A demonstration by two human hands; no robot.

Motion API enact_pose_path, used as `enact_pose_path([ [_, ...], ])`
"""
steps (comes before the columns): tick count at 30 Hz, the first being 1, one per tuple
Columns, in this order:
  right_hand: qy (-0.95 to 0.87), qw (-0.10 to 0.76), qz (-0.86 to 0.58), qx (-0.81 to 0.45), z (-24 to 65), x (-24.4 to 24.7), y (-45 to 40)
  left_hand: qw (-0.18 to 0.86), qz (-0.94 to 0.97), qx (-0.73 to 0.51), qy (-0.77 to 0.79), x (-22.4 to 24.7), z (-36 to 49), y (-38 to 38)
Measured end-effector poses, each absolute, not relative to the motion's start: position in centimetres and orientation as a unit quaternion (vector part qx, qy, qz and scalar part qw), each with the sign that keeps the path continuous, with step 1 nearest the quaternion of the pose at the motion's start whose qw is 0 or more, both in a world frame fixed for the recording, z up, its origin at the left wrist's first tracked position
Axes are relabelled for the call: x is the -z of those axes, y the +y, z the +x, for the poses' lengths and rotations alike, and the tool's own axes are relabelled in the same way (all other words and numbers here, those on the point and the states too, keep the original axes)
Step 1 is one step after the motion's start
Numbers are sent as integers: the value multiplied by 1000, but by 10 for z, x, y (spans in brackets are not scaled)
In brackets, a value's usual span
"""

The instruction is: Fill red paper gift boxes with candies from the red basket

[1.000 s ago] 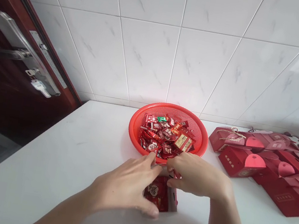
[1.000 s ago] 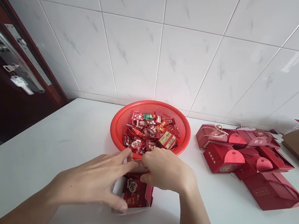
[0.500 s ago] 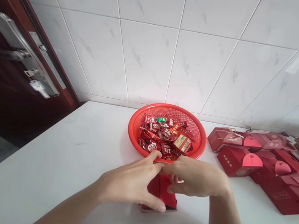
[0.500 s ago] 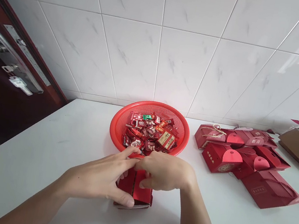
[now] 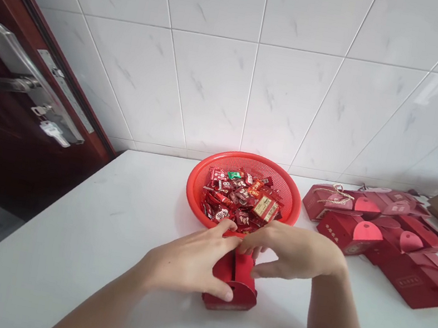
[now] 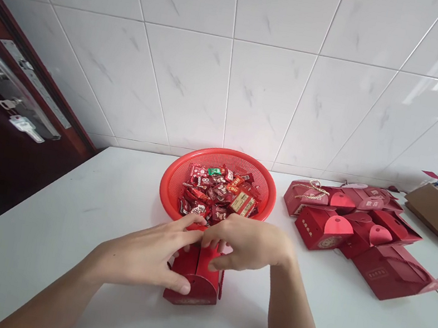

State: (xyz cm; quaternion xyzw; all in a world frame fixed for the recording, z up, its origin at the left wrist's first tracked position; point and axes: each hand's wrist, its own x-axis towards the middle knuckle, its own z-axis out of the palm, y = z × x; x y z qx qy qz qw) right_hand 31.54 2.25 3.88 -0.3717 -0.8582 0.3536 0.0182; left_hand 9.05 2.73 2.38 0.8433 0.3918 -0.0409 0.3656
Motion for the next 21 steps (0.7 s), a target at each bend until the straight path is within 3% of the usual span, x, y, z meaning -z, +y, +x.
enact_pose_path([
  [5, -823, 46, -452, -341, 333, -44, 22, 298, 859, 38, 416, -24, 92, 23],
  [12, -804, 17, -500, -323, 337, -32, 6, 251, 876, 87, 401, -18, 95, 28],
  [17, -784, 10, -532, -319, 342, -10, -13, 242, 892, 73, 374, -16, 99, 31],
  [21, -793, 54, -522, -311, 336, 19, -18, 224, 896, 54, 381, -14, 104, 28],
])
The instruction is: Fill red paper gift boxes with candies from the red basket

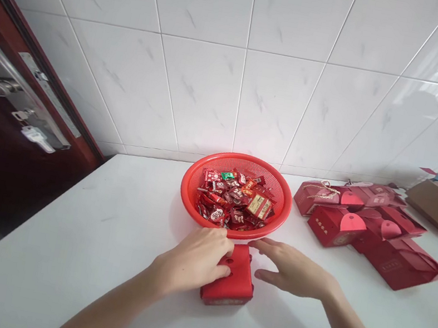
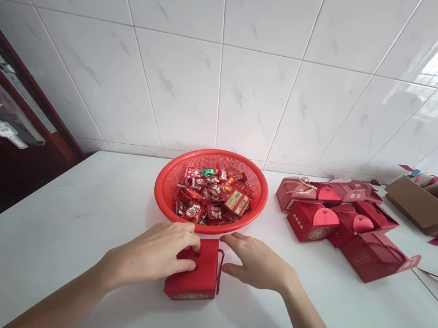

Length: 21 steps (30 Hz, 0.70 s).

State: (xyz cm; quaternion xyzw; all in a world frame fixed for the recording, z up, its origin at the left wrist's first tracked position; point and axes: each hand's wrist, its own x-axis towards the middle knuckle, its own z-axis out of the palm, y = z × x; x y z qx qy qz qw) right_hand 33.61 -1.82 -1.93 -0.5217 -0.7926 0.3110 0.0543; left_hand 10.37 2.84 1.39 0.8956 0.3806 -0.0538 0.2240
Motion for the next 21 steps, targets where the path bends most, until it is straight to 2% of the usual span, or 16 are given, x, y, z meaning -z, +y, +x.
enact_pose_path([
  [8, -717, 228, -536, -382, 327, 60, -25, 170, 890, 64, 419, -18, 105, 20],
  [16, -659, 278, -568, -406, 320, 71, -30, 160, 871, 80, 458, -26, 105, 13],
  [21, -577, 360, -507, -530, 329, 53, -33, 169, 872, 88, 450, -28, 105, 10],
])
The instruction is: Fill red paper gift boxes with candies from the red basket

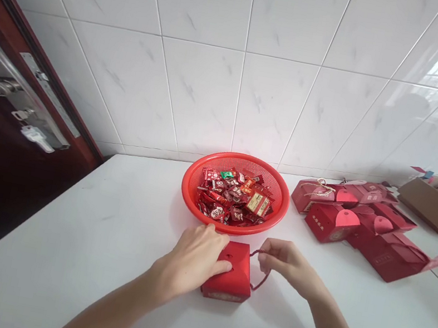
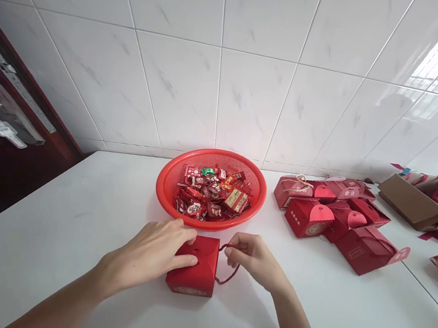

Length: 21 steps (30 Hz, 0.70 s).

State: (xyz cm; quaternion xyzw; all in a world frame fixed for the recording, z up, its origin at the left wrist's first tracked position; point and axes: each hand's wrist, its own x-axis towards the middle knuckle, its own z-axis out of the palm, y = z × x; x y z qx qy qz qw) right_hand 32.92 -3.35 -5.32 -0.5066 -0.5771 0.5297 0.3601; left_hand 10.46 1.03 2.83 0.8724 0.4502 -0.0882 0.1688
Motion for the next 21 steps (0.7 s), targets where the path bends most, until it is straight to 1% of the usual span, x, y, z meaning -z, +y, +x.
enact_pose_path([
  [2, -533, 410, -473, -569, 333, 44, -37, 171, 876, 85, 443, -28, 104, 11],
  [4, -512, 446, -448, -582, 335, 36, -41, 182, 883, 76, 425, -24, 103, 14],
  [8, -532, 463, -428, -565, 333, 22, -45, 250, 884, 63, 389, -12, 106, 23],
  [12, -559, 472, -438, -522, 330, 12, -45, 300, 862, 31, 407, -2, 116, 19],
  [15, -596, 445, -474, -471, 326, 10, -46, 292, 857, 33, 424, 0, 123, 10],
  [18, -654, 372, -503, -425, 318, 14, -50, 276, 864, 50, 419, 0, 125, 6],
  [21, -679, 311, -530, -401, 313, 20, -54, 316, 870, 35, 377, 1, 122, 11],
])
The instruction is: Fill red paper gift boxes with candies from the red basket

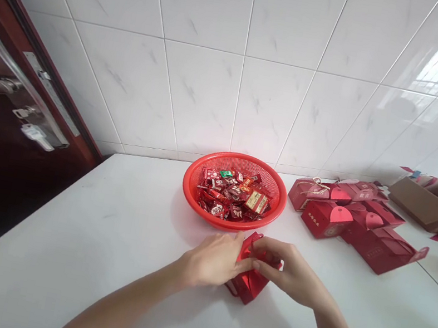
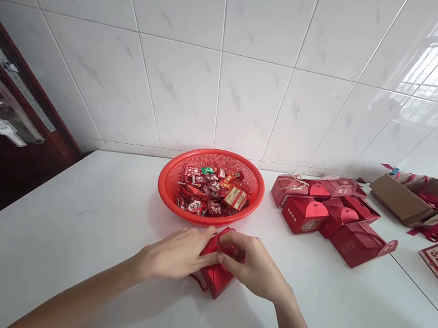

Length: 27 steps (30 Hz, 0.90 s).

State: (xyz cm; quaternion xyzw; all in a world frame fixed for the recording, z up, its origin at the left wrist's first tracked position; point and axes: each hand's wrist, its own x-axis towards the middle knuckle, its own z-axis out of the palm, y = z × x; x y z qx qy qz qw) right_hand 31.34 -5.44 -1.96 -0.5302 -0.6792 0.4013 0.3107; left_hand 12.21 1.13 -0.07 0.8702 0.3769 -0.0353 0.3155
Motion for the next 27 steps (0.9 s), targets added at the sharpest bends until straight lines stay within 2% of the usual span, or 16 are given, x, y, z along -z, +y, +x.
enact_pose_path([
  [4, -667, 310, -560, -381, 315, 25, -58, 423, 848, 4, 321, -1, 118, 21],
  [9, -656, 327, -570, -370, 319, 24, -61, 485, 816, -33, 312, -4, 118, 22],
  [14, -643, 363, -559, -376, 316, 22, -67, 605, 717, -71, 339, -1, 119, 22],
  [20, -628, 377, -547, -406, 307, 26, -76, 728, 605, -140, 291, 0, 124, 18],
  [24, -620, 391, -552, -398, 299, 26, -80, 714, 627, -182, 253, -9, 126, 8],
  [27, -643, 348, -577, -363, 290, 27, -84, 602, 732, -199, 248, -17, 122, 4],
])
